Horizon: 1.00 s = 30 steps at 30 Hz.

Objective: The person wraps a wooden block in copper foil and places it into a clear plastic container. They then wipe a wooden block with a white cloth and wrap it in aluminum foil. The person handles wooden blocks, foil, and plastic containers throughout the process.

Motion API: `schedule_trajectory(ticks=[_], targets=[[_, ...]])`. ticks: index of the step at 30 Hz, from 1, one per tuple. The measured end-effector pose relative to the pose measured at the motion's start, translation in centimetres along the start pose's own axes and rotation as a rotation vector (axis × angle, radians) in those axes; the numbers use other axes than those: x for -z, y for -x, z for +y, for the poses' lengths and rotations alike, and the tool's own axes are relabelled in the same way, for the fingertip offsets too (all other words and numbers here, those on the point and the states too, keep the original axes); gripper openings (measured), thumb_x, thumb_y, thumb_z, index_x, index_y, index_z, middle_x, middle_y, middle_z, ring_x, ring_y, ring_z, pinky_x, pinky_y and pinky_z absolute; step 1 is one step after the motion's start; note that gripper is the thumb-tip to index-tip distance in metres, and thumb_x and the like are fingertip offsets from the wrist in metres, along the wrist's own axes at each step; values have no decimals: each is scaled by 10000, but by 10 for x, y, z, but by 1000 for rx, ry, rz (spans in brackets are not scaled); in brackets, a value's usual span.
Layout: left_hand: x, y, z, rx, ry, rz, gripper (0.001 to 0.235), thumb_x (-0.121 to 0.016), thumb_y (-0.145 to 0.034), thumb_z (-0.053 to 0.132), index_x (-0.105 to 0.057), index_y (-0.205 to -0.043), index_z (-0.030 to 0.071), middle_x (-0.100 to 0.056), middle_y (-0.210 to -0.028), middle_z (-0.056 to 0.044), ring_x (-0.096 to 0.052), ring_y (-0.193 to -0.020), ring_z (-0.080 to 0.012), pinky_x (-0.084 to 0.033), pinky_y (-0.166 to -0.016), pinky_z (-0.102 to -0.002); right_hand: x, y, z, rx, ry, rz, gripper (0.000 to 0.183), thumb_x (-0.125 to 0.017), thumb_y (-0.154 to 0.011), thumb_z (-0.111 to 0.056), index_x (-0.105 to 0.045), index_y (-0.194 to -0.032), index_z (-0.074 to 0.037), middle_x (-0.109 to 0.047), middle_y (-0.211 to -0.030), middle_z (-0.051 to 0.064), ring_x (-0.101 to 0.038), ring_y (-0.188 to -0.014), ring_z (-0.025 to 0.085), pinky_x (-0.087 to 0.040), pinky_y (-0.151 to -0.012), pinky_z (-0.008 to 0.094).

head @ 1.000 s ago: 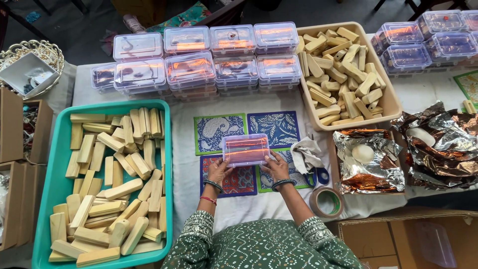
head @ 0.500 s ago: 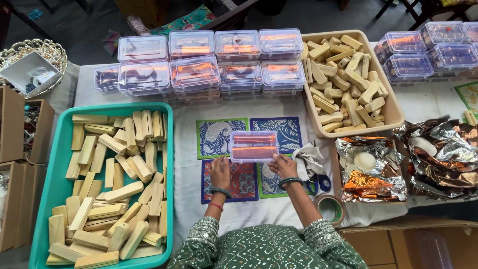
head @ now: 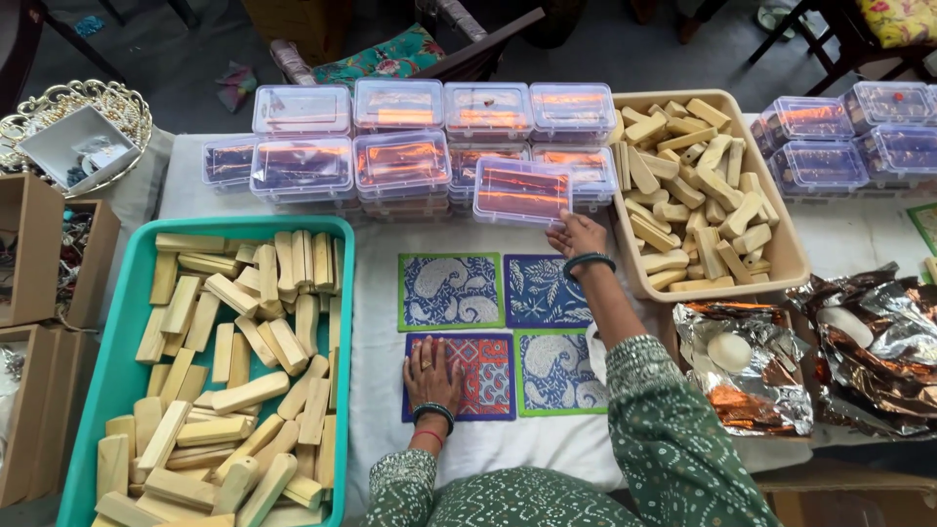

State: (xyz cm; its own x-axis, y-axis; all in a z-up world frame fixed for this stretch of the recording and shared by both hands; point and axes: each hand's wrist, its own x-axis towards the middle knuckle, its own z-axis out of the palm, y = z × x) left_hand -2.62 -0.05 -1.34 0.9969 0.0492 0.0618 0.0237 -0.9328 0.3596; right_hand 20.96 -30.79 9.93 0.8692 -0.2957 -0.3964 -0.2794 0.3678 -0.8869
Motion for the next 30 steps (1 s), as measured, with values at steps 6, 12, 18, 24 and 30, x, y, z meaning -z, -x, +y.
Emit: schedule_trajectory(ticks=[6, 12, 18, 24, 30], targets=[[6, -2, 2, 11, -21, -41, 619, -540, -931, 459, -467, -1476, 176, -382, -1558, -56, -301, -1459, -255, -166, -1223, -507, -29, -60, -3, -89, 42, 4, 277, -763, -913, -252, -644, -1043, -39, -711, -845, 99, -749, -762, 230, -633, -643, 315], [11, -3, 4, 14, -27, -53, 625, -541, -928, 454, -459, -1481, 176, -374, -1559, -56, -300, -1459, -254, -163, -1223, -503, -47, -90, -3, -99, 61, 16, 265, -781, -917, -245, -648, -999, -31, -702, -836, 105, -742, -738, 226, -650, -643, 341], [10, -3, 5, 16, -38, -61, 622, -527, -935, 454, -454, -1487, 178, -376, -1556, -62, -297, -1455, -256, -154, -1223, -500, -56, -102, 6, 19, 91, 41, 238, -771, -916, -214, -696, -1013, -10, -713, -856, 73, -741, -722, 207, -630, -624, 320], [14, -3, 6, 25, -23, -72, 625, -527, -943, 481, -453, -1485, 179, -376, -1559, -59, -294, -1461, -253, -148, -1227, -499, -59, -109, 11, 68, 80, 70, 258, -738, -936, -161, -682, -1087, 41, -721, -879, 82, -739, -713, 192, -622, -583, 277], [16, -2, 7, 27, -9, -68, 635, -525, -942, 501, -451, -1485, 181, -374, -1560, -54, -293, -1460, -245, -143, -1233, -497, -68, -96, 6, 116, 71, 124, 256, -691, -942, -119, -628, -1134, 38, -701, -921, 87, -737, -713, 195, -614, -554, 267]])
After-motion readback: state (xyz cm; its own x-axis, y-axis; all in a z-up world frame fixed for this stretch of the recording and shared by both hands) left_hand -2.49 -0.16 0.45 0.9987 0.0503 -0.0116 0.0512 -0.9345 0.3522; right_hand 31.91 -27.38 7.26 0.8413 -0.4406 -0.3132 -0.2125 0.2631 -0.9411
